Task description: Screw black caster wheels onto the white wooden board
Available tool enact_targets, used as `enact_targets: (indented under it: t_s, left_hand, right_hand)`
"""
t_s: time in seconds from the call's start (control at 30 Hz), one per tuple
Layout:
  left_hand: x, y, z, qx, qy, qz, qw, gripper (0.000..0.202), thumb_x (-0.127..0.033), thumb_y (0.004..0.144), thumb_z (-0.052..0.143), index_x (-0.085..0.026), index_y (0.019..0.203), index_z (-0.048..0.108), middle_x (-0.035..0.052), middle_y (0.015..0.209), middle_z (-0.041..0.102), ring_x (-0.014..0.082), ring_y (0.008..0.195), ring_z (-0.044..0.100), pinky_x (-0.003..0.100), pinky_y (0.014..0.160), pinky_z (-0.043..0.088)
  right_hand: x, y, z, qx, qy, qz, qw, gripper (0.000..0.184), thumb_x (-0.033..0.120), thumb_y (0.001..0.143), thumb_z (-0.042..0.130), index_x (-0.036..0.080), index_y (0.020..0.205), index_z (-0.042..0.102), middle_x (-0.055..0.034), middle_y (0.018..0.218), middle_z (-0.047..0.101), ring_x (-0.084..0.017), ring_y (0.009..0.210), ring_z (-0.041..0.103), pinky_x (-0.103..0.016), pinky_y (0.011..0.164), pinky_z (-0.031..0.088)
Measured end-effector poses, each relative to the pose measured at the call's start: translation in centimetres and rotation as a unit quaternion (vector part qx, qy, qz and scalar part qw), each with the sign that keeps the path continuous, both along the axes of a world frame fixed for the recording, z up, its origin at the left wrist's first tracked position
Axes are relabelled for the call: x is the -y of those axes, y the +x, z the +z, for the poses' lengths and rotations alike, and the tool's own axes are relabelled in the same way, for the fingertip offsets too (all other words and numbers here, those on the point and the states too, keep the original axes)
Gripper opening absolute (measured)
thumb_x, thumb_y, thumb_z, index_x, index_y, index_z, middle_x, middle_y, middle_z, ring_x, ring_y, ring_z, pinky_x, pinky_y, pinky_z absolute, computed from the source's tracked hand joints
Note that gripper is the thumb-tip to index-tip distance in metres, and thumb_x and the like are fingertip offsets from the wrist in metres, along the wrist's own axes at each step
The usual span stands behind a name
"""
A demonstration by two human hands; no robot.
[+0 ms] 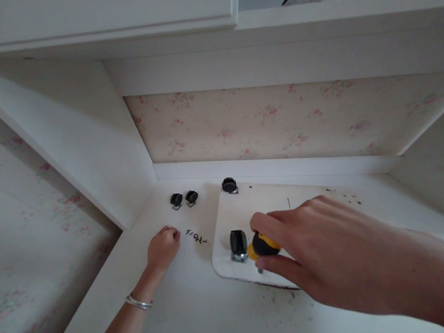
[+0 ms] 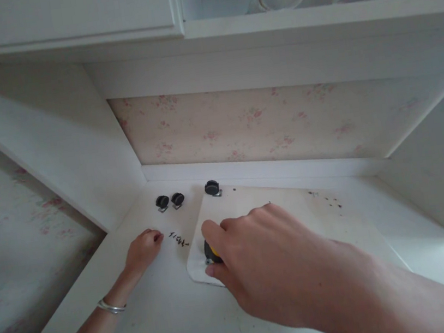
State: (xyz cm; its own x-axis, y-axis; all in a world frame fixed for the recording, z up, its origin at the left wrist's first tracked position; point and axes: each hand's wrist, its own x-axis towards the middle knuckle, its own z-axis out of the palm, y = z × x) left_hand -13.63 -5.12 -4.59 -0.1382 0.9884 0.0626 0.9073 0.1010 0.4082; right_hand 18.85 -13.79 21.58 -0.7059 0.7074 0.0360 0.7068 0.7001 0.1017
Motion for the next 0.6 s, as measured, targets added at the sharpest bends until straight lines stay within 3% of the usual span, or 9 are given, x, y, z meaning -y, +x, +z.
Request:
enact_targets:
  t_s: [0.17,0.3,0.43,0.6]
  left_hand:
    - [1.1,0.1,1.0,0.103,0.020,0.013,0.994,0.026,-0.036,0.086,0.053,-0.021,0.083,0.073,0.0077,0.096,0.073,0.0264,0.089,0.065,0.035,0.081,0.044]
    - [2.8,0.8,2.1,0.234,0.028,0.040,0.971,0.031,-0.047,0.083,0.058,-0.020,0.092,0.072,0.0060,0.091,0.073,0.0245,0.084,0.065,0.032,0.078,0.046]
    - [5.2,3.0,3.1,0.383,0.012,0.050,0.922,0.040,-0.054,0.083,0.061,-0.017,0.096,0.071,0.0060,0.081,0.071,0.0231,0.079,0.063,0.032,0.073,0.047]
    - [7.6,6.9,4.2,0.560,-0.020,-0.005,0.828,0.029,-0.044,0.080,0.070,-0.016,0.084,0.071,0.0064,0.082,0.070,0.0216,0.086,0.062,0.031,0.079,0.047]
  right_hand:
    - [-0.4,-0.5,-0.8,0.018,0.055,0.005,0.998,0.029,0.054,0.094,0.047,0.027,0.084,0.050,0.0020,0.059,0.061,-0.026,0.047,0.058,-0.033,0.047,0.012]
    - [-1.0,-0.2,-1.1,0.013,0.052,-0.015,0.998,0.029,0.050,0.095,0.048,0.026,0.080,0.051,0.0012,0.059,0.062,-0.025,0.048,0.060,-0.033,0.047,0.013]
    - [-0.8,0.6,-1.2,0.004,0.049,-0.026,0.998,0.026,0.045,0.095,0.048,0.026,0.079,0.050,0.0025,0.054,0.058,-0.024,0.045,0.058,-0.032,0.047,0.014]
    - [-0.3,1.4,-1.3,-0.010,0.053,-0.053,0.997,0.028,0.049,0.096,0.044,0.027,0.078,0.047,0.0032,0.053,0.056,-0.023,0.043,0.056,-0.031,0.046,0.014]
